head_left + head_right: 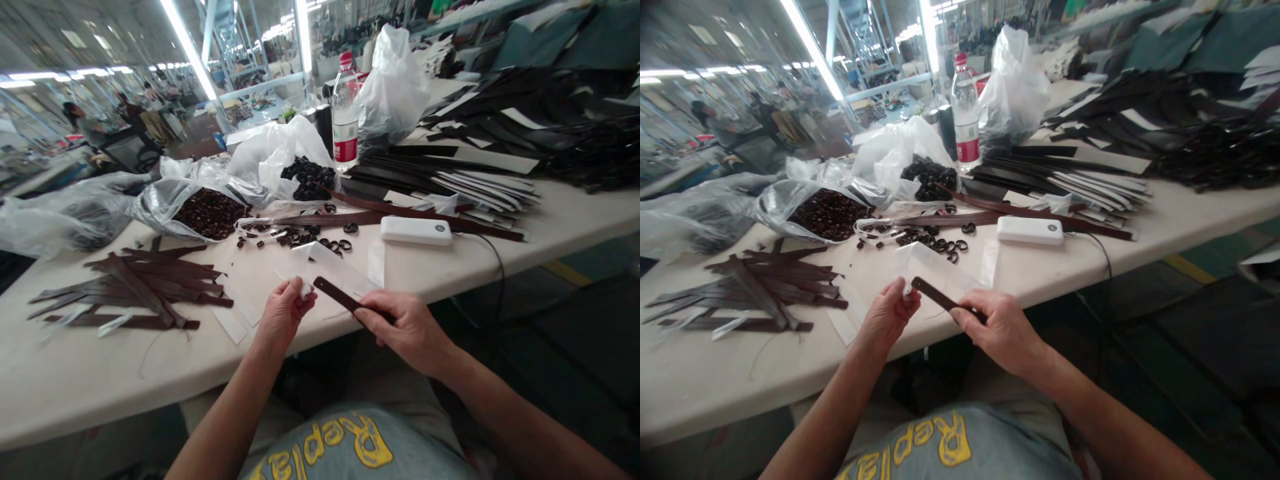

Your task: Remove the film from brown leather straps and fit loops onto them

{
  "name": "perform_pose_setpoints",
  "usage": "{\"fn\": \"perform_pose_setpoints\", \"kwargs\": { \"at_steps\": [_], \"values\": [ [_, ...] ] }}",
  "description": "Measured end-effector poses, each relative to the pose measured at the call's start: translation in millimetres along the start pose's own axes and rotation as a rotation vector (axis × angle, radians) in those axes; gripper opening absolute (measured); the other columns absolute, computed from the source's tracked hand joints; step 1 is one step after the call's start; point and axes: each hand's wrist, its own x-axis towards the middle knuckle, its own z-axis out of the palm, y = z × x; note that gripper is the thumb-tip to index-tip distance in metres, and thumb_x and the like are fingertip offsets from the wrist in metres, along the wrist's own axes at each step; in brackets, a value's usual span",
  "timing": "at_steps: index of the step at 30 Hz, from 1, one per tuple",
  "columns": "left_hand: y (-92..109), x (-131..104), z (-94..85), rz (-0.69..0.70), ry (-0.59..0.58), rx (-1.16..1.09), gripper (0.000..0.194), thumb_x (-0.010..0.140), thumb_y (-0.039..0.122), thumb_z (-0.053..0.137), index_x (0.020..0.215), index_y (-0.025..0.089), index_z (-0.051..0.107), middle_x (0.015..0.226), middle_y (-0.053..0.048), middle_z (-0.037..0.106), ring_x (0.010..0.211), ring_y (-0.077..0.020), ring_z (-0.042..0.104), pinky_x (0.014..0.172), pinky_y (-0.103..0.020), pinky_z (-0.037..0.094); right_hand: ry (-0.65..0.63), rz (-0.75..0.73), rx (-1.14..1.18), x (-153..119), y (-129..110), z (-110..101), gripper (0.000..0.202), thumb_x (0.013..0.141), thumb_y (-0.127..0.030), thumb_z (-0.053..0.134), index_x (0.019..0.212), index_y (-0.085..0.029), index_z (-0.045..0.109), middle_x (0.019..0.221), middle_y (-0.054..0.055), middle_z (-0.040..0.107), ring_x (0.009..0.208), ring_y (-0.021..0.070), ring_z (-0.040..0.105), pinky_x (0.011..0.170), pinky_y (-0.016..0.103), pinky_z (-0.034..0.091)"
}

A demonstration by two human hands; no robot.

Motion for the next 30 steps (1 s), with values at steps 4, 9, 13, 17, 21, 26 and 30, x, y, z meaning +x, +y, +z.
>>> {"fn": "perform_pose_setpoints", "kwargs": {
  "at_steps": [4,9,13,17,21,26,30],
  "values": [
    [-1.8,3.3,8.3,-0.021,0.024,-0.088,0.037,0.063,0.04,0.087,0.075,0.014,0.063,0.068,0.0,0.069,0.056,-0.0088,0.065,0.061,-0.021,0.057,0.006,-0.102,-0.157,-20.4,8.1,13.3,0.023,0.094,-0.03,0.053,0.078,-0.02,0.066,0.072,0.002,0.064,0.069,0.0161,0.06,0.065,0.026,0.046],
    [-9.4,-0.6,11.4,0.019,0.008,-0.108,0.045,0.05,0.041,0.093,0.072,0.012,0.067,0.069,-0.001,0.071,0.06,-0.0101,0.066,0.063,-0.022,0.058,0.051,-0.105,-0.208,-21.8,14.6,23.3,0.022,0.094,-0.027,0.052,0.077,-0.019,0.064,0.073,0.002,0.064,0.069,0.0162,0.059,0.066,0.027,0.044],
    [-13.7,-4.4,8.7,0.056,-0.008,-0.065,0.04,0.052,0.04,0.092,0.072,0.012,0.071,0.07,-0.002,0.073,0.063,-0.0111,0.066,0.064,-0.023,0.056,0.06,-0.102,-0.198,-17.4,15.8,25.7,0.021,0.093,-0.024,0.052,0.079,-0.019,0.066,0.074,0.002,0.064,0.071,0.0166,0.059,0.067,0.027,0.043],
    [-24.6,-10.9,5.2,0.076,-0.048,-0.025,0.035,0.054,0.037,0.092,0.072,0.013,0.074,0.07,-0.001,0.074,0.063,-0.0104,0.065,0.066,-0.022,0.055,0.073,-0.079,-0.211,-10.4,14.2,30.1,0.021,0.092,-0.025,0.052,0.077,-0.018,0.065,0.072,0.002,0.063,0.069,0.0165,0.058,0.066,0.028,0.042],
    [-35.2,-22.5,4.6,0.066,-0.182,0.08,0.027,0.065,0.034,0.087,0.08,0.013,0.077,0.076,-0.003,0.076,0.07,-0.0125,0.067,0.073,-0.024,0.054,0.082,-0.092,-0.16,-0.3,6.3,33.6,0.025,0.093,-0.027,0.052,0.071,-0.018,0.061,0.069,0.002,0.06,0.067,0.016,0.057,0.063,0.027,0.041],
    [0.1,-35.3,-14.5,0.277,0.074,-0.033,0.031,0.056,0.037,0.091,0.07,0.015,0.074,0.07,-0.001,0.075,0.063,-0.0111,0.066,0.066,-0.021,0.054,-0.254,-0.061,0.117,-2.5,-3.4,29.7,0.015,0.092,-0.031,0.057,0.095,-0.019,0.065,0.081,0.001,0.065,0.067,0.0135,0.061,0.061,0.023,0.045],
    [38.7,-59.2,-62.0,0.503,0.417,-0.171,0.041,0.039,0.04,0.096,0.059,0.016,0.07,0.06,0.001,0.073,0.056,-0.0106,0.067,0.06,-0.019,0.057,-0.573,0.102,0.119,-8.8,-6.7,38.2,0.018,0.093,-0.028,0.053,0.085,-0.017,0.065,0.07,-0.001,0.066,0.055,0.0106,0.059,0.051,0.018,0.042]
  ]
}}
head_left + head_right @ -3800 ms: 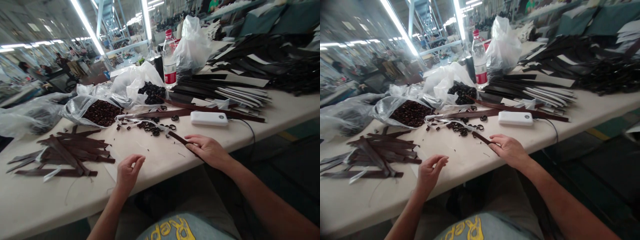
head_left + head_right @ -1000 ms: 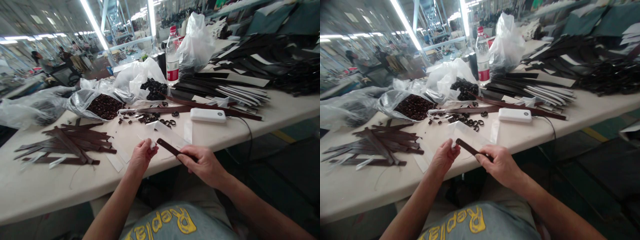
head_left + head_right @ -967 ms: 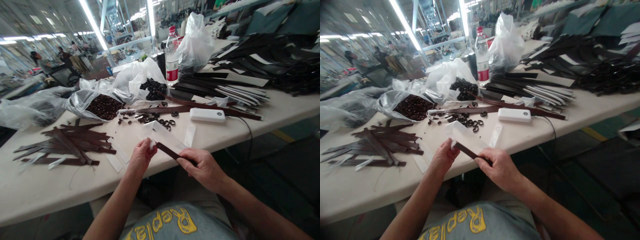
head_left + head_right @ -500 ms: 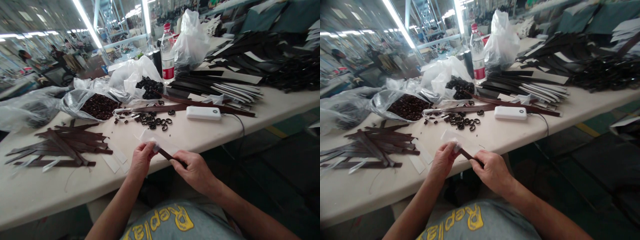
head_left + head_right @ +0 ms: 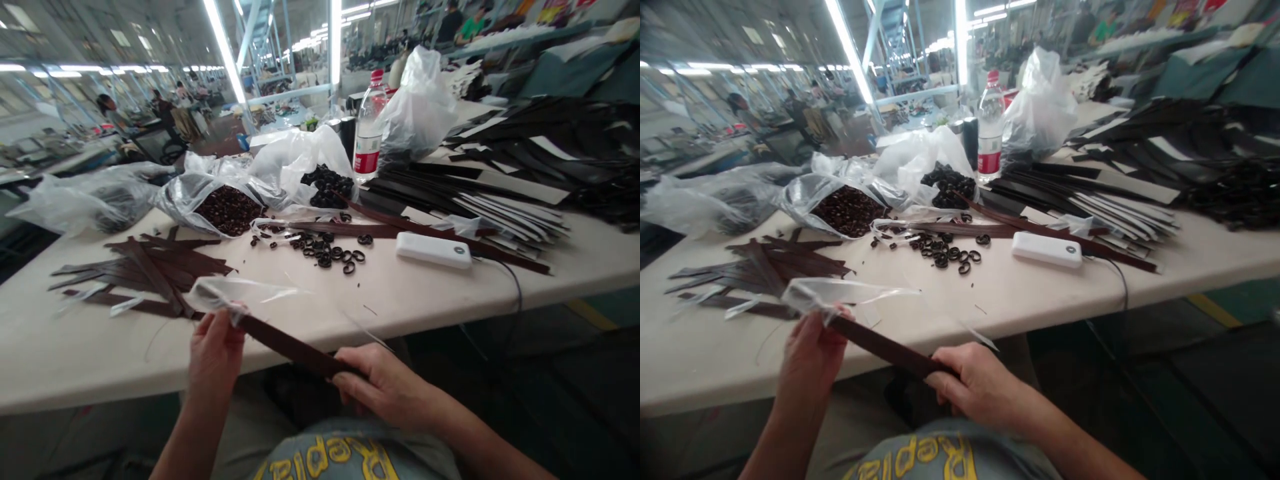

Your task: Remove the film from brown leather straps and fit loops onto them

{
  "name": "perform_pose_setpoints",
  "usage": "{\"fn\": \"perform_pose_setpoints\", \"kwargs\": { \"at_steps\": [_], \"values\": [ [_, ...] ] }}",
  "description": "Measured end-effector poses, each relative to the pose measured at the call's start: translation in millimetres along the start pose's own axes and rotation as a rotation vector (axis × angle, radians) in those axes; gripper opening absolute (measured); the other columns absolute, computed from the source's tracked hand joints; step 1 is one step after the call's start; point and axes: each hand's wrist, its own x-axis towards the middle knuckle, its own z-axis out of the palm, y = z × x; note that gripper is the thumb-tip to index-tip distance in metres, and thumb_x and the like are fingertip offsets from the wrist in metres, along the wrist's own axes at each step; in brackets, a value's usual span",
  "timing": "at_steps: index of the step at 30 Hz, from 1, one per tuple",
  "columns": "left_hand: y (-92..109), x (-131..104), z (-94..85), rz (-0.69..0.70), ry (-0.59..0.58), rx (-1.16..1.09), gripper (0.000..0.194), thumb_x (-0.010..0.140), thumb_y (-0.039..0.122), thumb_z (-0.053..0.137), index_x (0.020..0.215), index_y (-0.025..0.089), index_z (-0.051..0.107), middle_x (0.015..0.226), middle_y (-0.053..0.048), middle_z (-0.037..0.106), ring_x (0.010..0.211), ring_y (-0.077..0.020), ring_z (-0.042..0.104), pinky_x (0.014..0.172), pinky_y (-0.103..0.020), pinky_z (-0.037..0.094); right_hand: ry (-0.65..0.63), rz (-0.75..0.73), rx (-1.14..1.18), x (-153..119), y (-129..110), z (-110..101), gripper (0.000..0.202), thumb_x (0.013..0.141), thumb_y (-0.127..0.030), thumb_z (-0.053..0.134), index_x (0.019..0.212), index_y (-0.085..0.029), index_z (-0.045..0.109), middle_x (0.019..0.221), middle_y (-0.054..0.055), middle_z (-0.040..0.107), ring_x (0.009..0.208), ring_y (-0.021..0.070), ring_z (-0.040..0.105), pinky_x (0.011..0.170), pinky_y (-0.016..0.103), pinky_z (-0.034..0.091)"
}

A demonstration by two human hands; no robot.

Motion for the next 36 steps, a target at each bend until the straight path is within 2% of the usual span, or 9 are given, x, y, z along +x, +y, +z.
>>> {"fn": "perform_pose_setpoints", "kwargs": {
  "at_steps": [5,8,11,15,19,21,25,30,36],
  "values": [
    [25.9,-11.8,-77.1,-0.015,0.278,0.02,0.045,0.027,0.034,0.098,0.056,0.018,0.069,0.06,0.001,0.075,0.055,-0.0141,0.07,0.055,-0.02,0.059,-0.138,-0.071,-0.149,33.6,-16.7,28.8,0.022,0.09,-0.021,0.056,0.069,-0.017,0.063,0.057,-0.003,0.061,0.05,0.0081,0.053,0.049,0.017,0.035],
    [30.7,-33.9,-110.5,-0.001,0.387,0.009,0.045,0.026,0.034,0.098,0.058,0.018,0.071,0.06,0.002,0.075,0.053,-0.0142,0.069,0.054,-0.02,0.06,-0.264,-0.116,-0.182,64.8,-36.7,53.3,0.023,0.089,-0.02,0.056,0.067,-0.017,0.062,0.056,-0.004,0.061,0.048,0.0073,0.052,0.048,0.017,0.033],
    [28.1,-60.0,-125.0,-0.032,0.404,0.014,0.042,0.03,0.032,0.098,0.062,0.017,0.074,0.062,0.0,0.075,0.055,-0.013,0.069,0.056,-0.019,0.059,-0.356,-0.169,-0.21,96.7,-56.2,84.7,0.019,0.089,-0.019,0.056,0.07,-0.018,0.061,0.054,-0.005,0.058,0.046,0.0072,0.051,0.048,0.017,0.034],
    [17.9,-77.8,-132.0,-0.115,0.306,-0.008,0.032,0.045,0.031,0.095,0.063,0.013,0.075,0.06,-0.001,0.073,0.055,-0.0112,0.065,0.056,-0.019,0.056,-0.507,-0.209,-0.164,124.2,-61.4,119.3,0.024,0.093,-0.027,0.052,0.073,-0.018,0.059,0.059,-0.003,0.06,0.047,0.0089,0.055,0.049,0.017,0.039],
    [20.3,-69.6,-156.2,-0.025,0.489,-0.178,0.035,0.044,0.029,0.096,0.066,0.014,0.074,0.065,-0.001,0.075,0.059,-0.0102,0.066,0.06,-0.018,0.056,-0.649,-0.156,-0.116,123.2,-29.3,112.9,0.016,0.092,-0.027,0.053,0.08,-0.018,0.059,0.069,-0.001,0.065,0.059,0.0119,0.061,0.054,0.018,0.043],
    [19.1,-65.4,-169.4,-0.016,0.561,-0.234,0.035,0.043,0.028,0.096,0.066,0.015,0.073,0.066,0.0,0.075,0.059,-0.0104,0.067,0.061,-0.019,0.056,-0.663,-0.032,-0.092,115.4,-8.7,99.4,0.028,0.096,-0.035,0.047,0.078,-0.018,0.057,0.065,-0.001,0.061,0.056,0.0115,0.058,0.051,0.018,0.042],
    [-11.4,-72.9,-166.8,-0.192,0.445,-0.148,0.036,0.048,0.03,0.095,0.073,0.013,0.075,0.072,-0.003,0.076,0.061,-0.0108,0.065,0.06,-0.02,0.053,-0.584,0.125,-0.149,104.3,10.0,89.8,0.033,0.098,-0.042,0.042,0.08,-0.018,0.056,0.057,-0.004,0.055,0.043,0.0095,0.048,0.043,0.018,0.035],
    [-54.6,-90.1,-134.9,-0.432,0.185,-0.025,0.034,0.06,0.037,0.089,0.075,0.009,0.076,0.069,-0.006,0.073,0.064,-0.0144,0.064,0.064,-0.025,0.051,-0.509,0.019,-0.186,115.2,4.1,109.6,0.033,0.098,-0.038,0.043,0.072,-0.02,0.051,0.058,-0.003,0.057,0.047,0.011,0.053,0.047,0.02,0.038],
    [-41.6,-77.0,-140.0,-0.306,0.32,-0.018,0.034,0.059,0.035,0.089,0.078,0.01,0.077,0.074,-0.006,0.072,0.069,-0.0136,0.063,0.065,-0.023,0.05,-0.564,0.066,-0.116,102.3,22.3,88.2,0.032,0.1,-0.039,0.04,0.082,-0.018,0.057,0.068,0.0,0.062,0.056,0.0128,0.058,0.053,0.021,0.043]
  ]
}}
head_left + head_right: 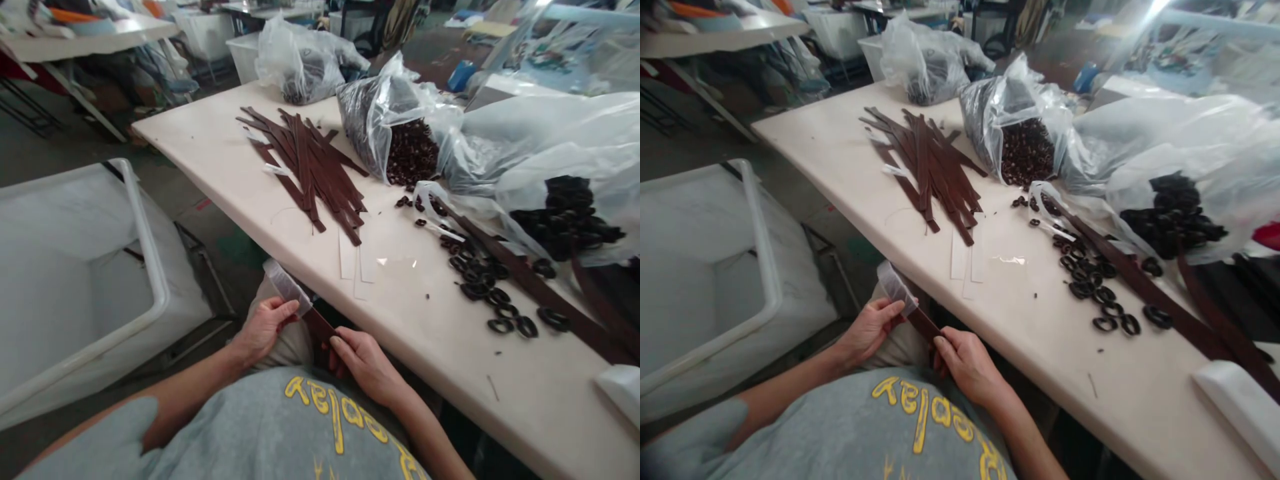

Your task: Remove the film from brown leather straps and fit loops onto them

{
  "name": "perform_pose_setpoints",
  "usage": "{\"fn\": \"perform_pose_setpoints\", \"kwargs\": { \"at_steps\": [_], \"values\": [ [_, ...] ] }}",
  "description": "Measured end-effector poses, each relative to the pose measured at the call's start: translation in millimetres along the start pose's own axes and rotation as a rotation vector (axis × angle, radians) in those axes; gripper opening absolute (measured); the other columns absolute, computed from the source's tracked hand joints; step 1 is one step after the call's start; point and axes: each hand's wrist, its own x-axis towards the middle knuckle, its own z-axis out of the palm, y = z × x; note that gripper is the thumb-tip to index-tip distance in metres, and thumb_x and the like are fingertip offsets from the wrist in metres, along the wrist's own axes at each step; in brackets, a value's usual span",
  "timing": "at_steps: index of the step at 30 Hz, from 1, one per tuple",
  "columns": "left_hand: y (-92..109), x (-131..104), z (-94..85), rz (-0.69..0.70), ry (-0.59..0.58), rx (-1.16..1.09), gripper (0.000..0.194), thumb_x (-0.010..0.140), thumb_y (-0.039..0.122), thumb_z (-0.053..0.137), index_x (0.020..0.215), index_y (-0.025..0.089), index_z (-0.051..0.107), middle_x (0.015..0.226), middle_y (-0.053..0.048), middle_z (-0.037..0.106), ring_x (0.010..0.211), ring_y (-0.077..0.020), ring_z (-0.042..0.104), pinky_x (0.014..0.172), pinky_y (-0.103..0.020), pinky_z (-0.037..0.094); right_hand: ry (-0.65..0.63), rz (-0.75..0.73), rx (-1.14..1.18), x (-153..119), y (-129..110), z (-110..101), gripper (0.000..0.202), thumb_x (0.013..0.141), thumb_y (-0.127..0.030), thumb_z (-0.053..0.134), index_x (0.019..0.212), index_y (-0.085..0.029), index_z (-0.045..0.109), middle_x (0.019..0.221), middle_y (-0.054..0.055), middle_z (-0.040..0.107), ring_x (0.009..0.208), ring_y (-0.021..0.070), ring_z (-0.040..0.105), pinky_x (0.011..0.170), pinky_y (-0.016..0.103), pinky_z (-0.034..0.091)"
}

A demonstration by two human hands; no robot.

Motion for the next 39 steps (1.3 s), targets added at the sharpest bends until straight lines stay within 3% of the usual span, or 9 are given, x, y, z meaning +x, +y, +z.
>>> {"fn": "perform_pose_setpoints", "kwargs": {
  "at_steps": [5,10,16,21,24,27,31,35,39],
  "values": [
    [-8.7,-5.6,7.2,-0.096,-0.045,0.039,0.036,0.058,0.039,0.089,0.078,0.011,0.077,0.079,-0.007,0.074,0.071,-0.0149,0.064,0.067,-0.025,0.05,0.031,0.127,-0.042,-16.6,11.3,-1.1,0.04,0.1,-0.045,0.037,0.085,-0.016,0.061,0.059,-0.003,0.055,0.048,0.0119,0.051,0.048,0.022,0.038],
    [-26.2,-12.1,21.1,-0.123,-0.259,0.383,0.033,0.066,0.043,0.082,0.062,0.012,0.074,0.061,-0.004,0.069,0.06,-0.0153,0.058,0.062,-0.027,0.045,0.184,-0.065,-0.025,-2.4,6.3,10.0,0.053,0.101,-0.057,0.032,0.071,-0.019,0.053,0.058,-0.003,0.049,0.053,0.0124,0.046,0.052,0.024,0.035],
    [-21.4,-9.9,36.0,0.128,-0.357,0.586,0.022,0.078,0.034,0.069,0.077,0.015,0.079,0.076,-0.004,0.075,0.071,-0.0195,0.063,0.069,-0.028,0.047,0.377,-0.063,-0.026,7.2,15.6,9.3,0.051,0.097,-0.06,0.038,0.064,-0.022,0.045,0.053,-0.005,0.044,0.051,0.0121,0.041,0.052,0.025,0.034],
    [19.0,-19.5,32.9,0.35,-0.712,0.996,0.016,0.082,0.025,0.066,0.081,0.023,0.082,0.069,-0.004,0.075,0.061,-0.0183,0.065,0.063,-0.026,0.048,0.337,-0.002,-0.076,-17.4,19.4,-5.6,0.047,0.095,-0.055,0.044,0.065,-0.02,0.052,0.052,-0.005,0.042,0.05,0.0117,0.039,0.048,0.024,0.03],
    [47.4,-15.5,30.3,0.653,-0.711,1.091,0.023,0.08,0.029,0.072,0.101,0.028,0.079,0.097,-0.008,0.078,0.092,-0.0239,0.07,0.088,-0.033,0.05,0.282,0.043,0.011,-42.6,17.2,-13.3,0.05,0.094,-0.061,0.044,0.068,-0.019,0.053,0.055,-0.005,0.041,0.049,0.0104,0.035,0.046,0.023,0.027],
    [53.7,1.1,33.3,0.817,-0.743,1.202,0.045,0.072,0.029,0.08,0.116,0.031,0.072,0.115,-0.008,0.074,0.112,-0.0278,0.065,0.106,-0.044,0.041,0.252,0.05,0.165,-64.4,11.0,-20.6,0.054,0.093,-0.065,0.043,0.071,-0.018,0.055,0.054,-0.006,0.04,0.048,0.0088,0.032,0.044,0.022,0.025],
    [35.0,18.7,43.4,0.797,-0.83,1.313,0.032,0.085,0.021,0.062,0.115,0.028,0.073,0.092,-0.007,0.077,0.081,-0.0209,0.069,0.085,-0.034,0.052,0.455,0.004,0.25,-81.0,2.8,-32.5,0.049,0.091,-0.062,0.051,0.074,-0.018,0.058,0.052,-0.006,0.042,0.044,0.0074,0.032,0.041,0.021,0.024],
    [25.2,17.9,55.1,0.814,-0.799,1.374,0.033,0.087,0.026,0.06,0.118,0.027,0.072,0.095,-0.008,0.076,0.084,-0.0224,0.068,0.081,-0.032,0.052,0.714,-0.059,0.374,-91.8,6.4,-46.5,0.039,0.083,-0.054,0.066,0.099,-0.019,0.064,0.061,-0.006,0.052,0.045,0.0071,0.04,0.04,0.02,0.03],
    [25.7,12.0,65.3,0.608,-0.909,1.282,0.031,0.088,0.033,0.06,0.115,0.027,0.074,0.096,-0.006,0.077,0.084,-0.0223,0.068,0.079,-0.029,0.052,0.8,-0.156,0.596,-103.6,16.1,-55.6,0.038,0.076,-0.045,0.075,0.102,-0.019,0.064,0.07,-0.004,0.059,0.055,0.009,0.053,0.049,0.02,0.043]
  ]
}}
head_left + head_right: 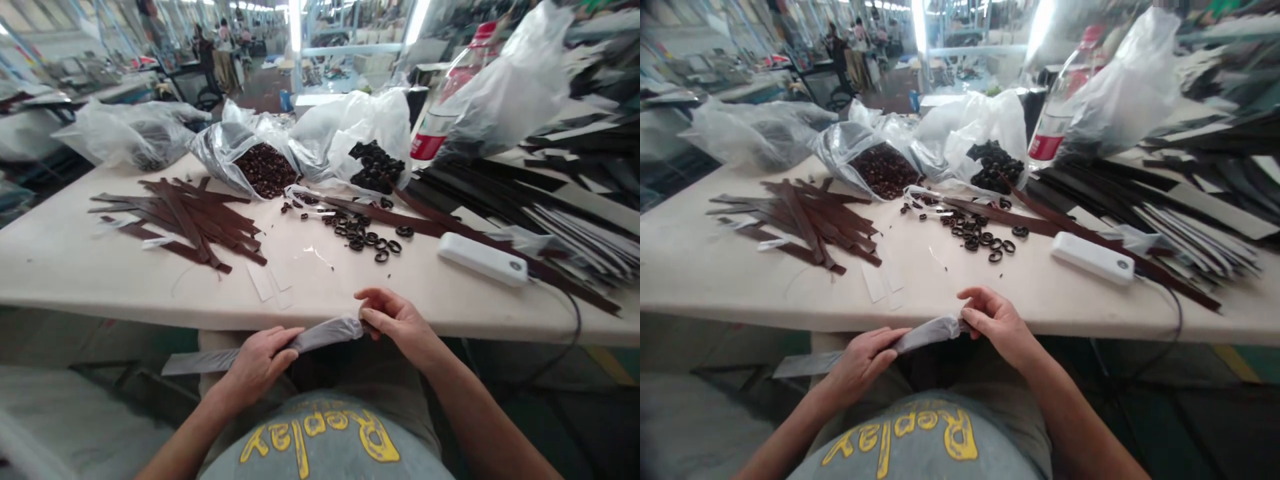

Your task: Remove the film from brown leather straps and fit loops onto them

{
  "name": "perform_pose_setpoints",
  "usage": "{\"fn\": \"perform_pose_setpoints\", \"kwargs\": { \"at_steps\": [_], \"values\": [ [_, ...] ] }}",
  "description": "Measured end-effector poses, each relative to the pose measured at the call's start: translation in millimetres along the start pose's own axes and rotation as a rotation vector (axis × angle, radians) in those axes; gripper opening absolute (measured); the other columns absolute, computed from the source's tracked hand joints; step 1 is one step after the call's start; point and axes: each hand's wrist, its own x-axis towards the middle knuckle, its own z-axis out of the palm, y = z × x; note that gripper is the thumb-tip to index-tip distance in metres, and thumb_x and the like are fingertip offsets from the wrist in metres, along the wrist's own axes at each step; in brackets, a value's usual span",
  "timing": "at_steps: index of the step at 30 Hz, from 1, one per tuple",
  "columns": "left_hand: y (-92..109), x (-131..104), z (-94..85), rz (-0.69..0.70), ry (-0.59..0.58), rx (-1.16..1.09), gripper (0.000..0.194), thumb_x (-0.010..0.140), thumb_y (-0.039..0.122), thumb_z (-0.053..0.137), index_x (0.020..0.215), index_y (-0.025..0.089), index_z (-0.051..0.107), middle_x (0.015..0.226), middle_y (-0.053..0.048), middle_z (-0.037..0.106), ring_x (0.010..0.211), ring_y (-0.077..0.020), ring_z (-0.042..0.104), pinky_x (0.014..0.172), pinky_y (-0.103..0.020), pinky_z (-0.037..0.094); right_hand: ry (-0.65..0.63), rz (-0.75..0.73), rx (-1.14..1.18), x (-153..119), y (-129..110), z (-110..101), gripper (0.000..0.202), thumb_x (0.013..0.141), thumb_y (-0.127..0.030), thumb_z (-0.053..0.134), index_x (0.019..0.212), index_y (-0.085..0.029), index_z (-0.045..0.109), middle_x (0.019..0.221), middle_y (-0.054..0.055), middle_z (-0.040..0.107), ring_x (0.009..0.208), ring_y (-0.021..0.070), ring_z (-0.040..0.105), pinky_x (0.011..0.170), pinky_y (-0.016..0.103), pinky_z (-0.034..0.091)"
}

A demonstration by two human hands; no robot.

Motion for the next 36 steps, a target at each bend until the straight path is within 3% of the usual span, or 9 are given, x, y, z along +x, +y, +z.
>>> {"fn": "perform_pose_setpoints", "kwargs": {
  "at_steps": [4,9,12,17,23,25,28,32,36],
  "values": [
    [3.9,3.0,8.9,-0.14,-0.021,-0.242,0.019,0.084,0.033,0.065,0.092,0.022,0.079,0.083,-0.005,0.076,0.075,-0.0206,0.067,0.071,-0.026,0.051,0.052,0.022,0.245,-0.1,0.3,-9.0,0.039,0.069,-0.039,0.083,0.1,-0.021,0.066,0.079,-0.002,0.065,0.062,0.0111,0.06,0.054,0.022,0.049],
    [3.5,5.9,20.9,-0.256,0.099,-0.384,0.018,0.077,0.035,0.071,0.081,0.018,0.076,0.072,-0.003,0.071,0.067,-0.0184,0.062,0.064,-0.025,0.049,0.111,-0.005,0.507,7.9,4.7,-9.1,0.04,0.063,-0.037,0.089,0.094,-0.021,0.071,0.082,-0.001,0.069,0.061,0.0089,0.061,0.06,0.022,0.051],
    [4.0,11.0,25.4,-0.244,0.125,-0.38,0.019,0.078,0.037,0.072,0.082,0.018,0.076,0.072,-0.002,0.07,0.067,-0.0181,0.061,0.064,-0.025,0.048,0.185,-0.02,0.56,13.5,8.8,-4.0,0.038,0.063,-0.045,0.089,0.087,-0.02,0.073,0.079,-0.001,0.07,0.06,0.0086,0.059,0.062,0.022,0.051],
    [5.4,24.8,37.5,-0.188,0.164,-0.293,0.018,0.079,0.037,0.071,0.082,0.019,0.076,0.074,-0.003,0.073,0.069,-0.0208,0.064,0.065,-0.028,0.05,0.304,-0.223,0.405,16.2,11.1,18.6,0.039,0.076,-0.055,0.078,0.084,-0.018,0.074,0.086,0.004,0.073,0.08,0.0152,0.064,0.08,0.028,0.05],
    [8.3,40.9,64.2,-0.015,0.104,-0.189,0.014,0.085,0.03,0.064,0.085,0.02,0.074,0.078,-0.003,0.074,0.071,-0.0201,0.066,0.069,-0.028,0.051,0.301,-0.144,0.738,12.2,16.8,54.2,0.042,0.082,-0.059,0.069,0.088,-0.019,0.063,0.078,0.002,0.071,0.073,0.0156,0.067,0.073,0.029,0.054],
    [9.4,43.4,70.5,0.042,0.066,-0.167,0.014,0.087,0.028,0.062,0.083,0.019,0.073,0.077,-0.002,0.073,0.07,-0.0185,0.066,0.068,-0.027,0.051,0.235,-0.123,0.678,9.3,20.4,54.9,0.043,0.083,-0.061,0.066,0.088,-0.019,0.06,0.067,-0.002,0.066,0.057,0.0114,0.06,0.057,0.023,0.049],
    [12.2,41.7,68.6,0.117,0.023,-0.168,0.01,0.08,0.026,0.069,0.087,0.019,0.072,0.081,-0.003,0.074,0.074,-0.0191,0.067,0.071,-0.028,0.051,-0.01,-0.102,0.376,2.5,20.2,41.1,0.047,0.089,-0.063,0.056,0.078,-0.018,0.055,0.051,-0.007,0.051,0.039,0.0066,0.041,0.04,0.018,0.032],
    [23.1,32.7,46.1,0.117,0.102,-0.371,0.025,0.081,0.035,0.069,0.1,0.019,0.07,0.087,-0.006,0.074,0.074,-0.0193,0.067,0.071,-0.029,0.053,-0.256,-0.105,-0.129,-6.4,5.6,16.1,0.047,0.096,-0.058,0.046,0.074,-0.018,0.053,0.053,-0.007,0.044,0.042,0.0066,0.035,0.042,0.019,0.028],
    [38.1,28.9,24.3,0.008,0.17,-0.557,0.024,0.086,0.041,0.065,0.089,0.017,0.07,0.075,-0.003,0.072,0.062,-0.0146,0.063,0.063,-0.025,0.051,-0.38,-0.133,-0.472,-7.0,-11.6,7.8,0.04,0.1,-0.045,0.042,0.075,-0.016,0.056,0.059,-0.004,0.046,0.053,0.0092,0.04,0.05,0.02,0.032]
  ]
}}
